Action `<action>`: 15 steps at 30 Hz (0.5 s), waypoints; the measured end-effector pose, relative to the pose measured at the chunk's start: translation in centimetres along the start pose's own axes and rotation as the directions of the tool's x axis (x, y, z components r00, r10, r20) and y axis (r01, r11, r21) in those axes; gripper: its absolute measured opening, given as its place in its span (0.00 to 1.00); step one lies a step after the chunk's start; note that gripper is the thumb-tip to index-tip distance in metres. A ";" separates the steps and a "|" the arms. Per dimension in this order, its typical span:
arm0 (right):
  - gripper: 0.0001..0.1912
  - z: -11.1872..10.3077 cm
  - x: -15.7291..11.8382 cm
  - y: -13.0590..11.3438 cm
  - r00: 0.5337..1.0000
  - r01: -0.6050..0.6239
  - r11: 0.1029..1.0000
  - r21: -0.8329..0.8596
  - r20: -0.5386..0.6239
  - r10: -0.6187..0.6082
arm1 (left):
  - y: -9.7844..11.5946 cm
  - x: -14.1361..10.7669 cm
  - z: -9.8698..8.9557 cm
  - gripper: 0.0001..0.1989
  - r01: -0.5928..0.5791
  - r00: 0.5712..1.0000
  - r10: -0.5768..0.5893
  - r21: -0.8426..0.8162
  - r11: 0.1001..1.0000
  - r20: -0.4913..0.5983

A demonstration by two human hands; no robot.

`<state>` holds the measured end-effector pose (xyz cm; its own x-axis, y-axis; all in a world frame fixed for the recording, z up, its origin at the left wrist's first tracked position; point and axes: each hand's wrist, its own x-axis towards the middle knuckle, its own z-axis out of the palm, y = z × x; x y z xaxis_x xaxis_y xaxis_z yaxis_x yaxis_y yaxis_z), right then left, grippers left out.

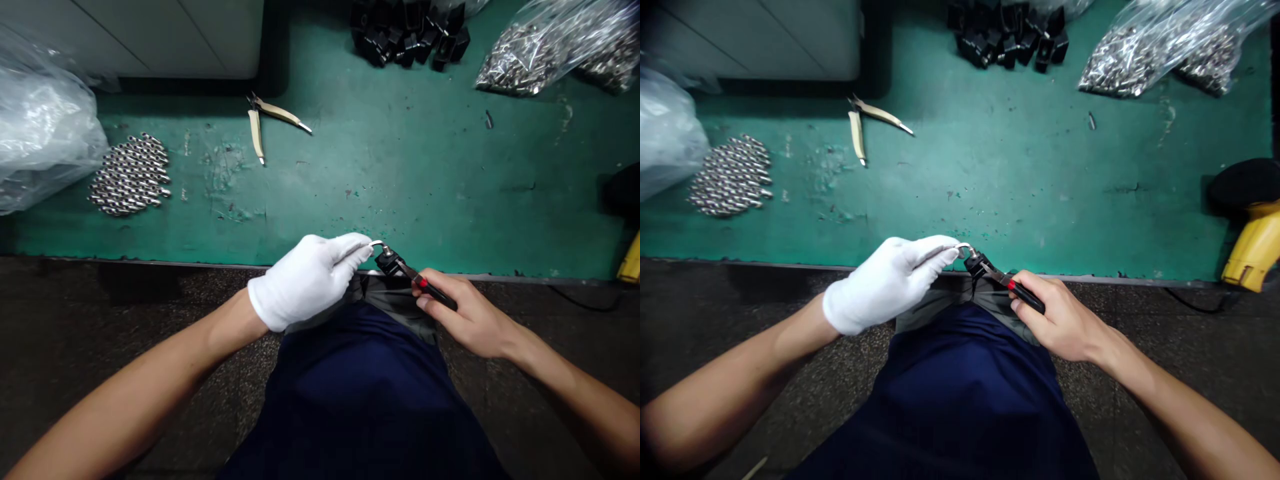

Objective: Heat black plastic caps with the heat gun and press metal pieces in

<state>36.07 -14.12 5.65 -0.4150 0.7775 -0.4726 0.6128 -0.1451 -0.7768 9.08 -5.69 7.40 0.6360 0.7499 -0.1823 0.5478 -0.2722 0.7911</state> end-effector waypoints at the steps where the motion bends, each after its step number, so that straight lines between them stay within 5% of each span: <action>1: 0.05 0.1 0.1 0.0 1.000 0.004 1.000 0.008 -0.006 -0.004 | 0.1 -0.1 0.2 0.16 0.015 1.000 -0.015 -0.026 1.000 -0.011; 11: 0.03 -0.8 -0.1 -1.0 0.999 -0.030 0.997 -0.074 0.013 0.031 | -0.4 -0.8 1.7 0.18 0.102 0.994 -0.107 -0.271 0.957 -0.004; 15: 0.04 -1.3 -0.2 -1.8 0.998 -0.060 0.989 -0.133 -0.036 0.055 | -0.7 -1.1 3.2 0.16 0.111 0.971 -0.170 -0.316 0.942 -0.166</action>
<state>35.92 -13.20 7.71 -0.3562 0.7897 -0.4996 0.7205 -0.1083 -0.6849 9.73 -8.31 5.16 0.4338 0.8750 -0.2147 0.4150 0.0175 0.9097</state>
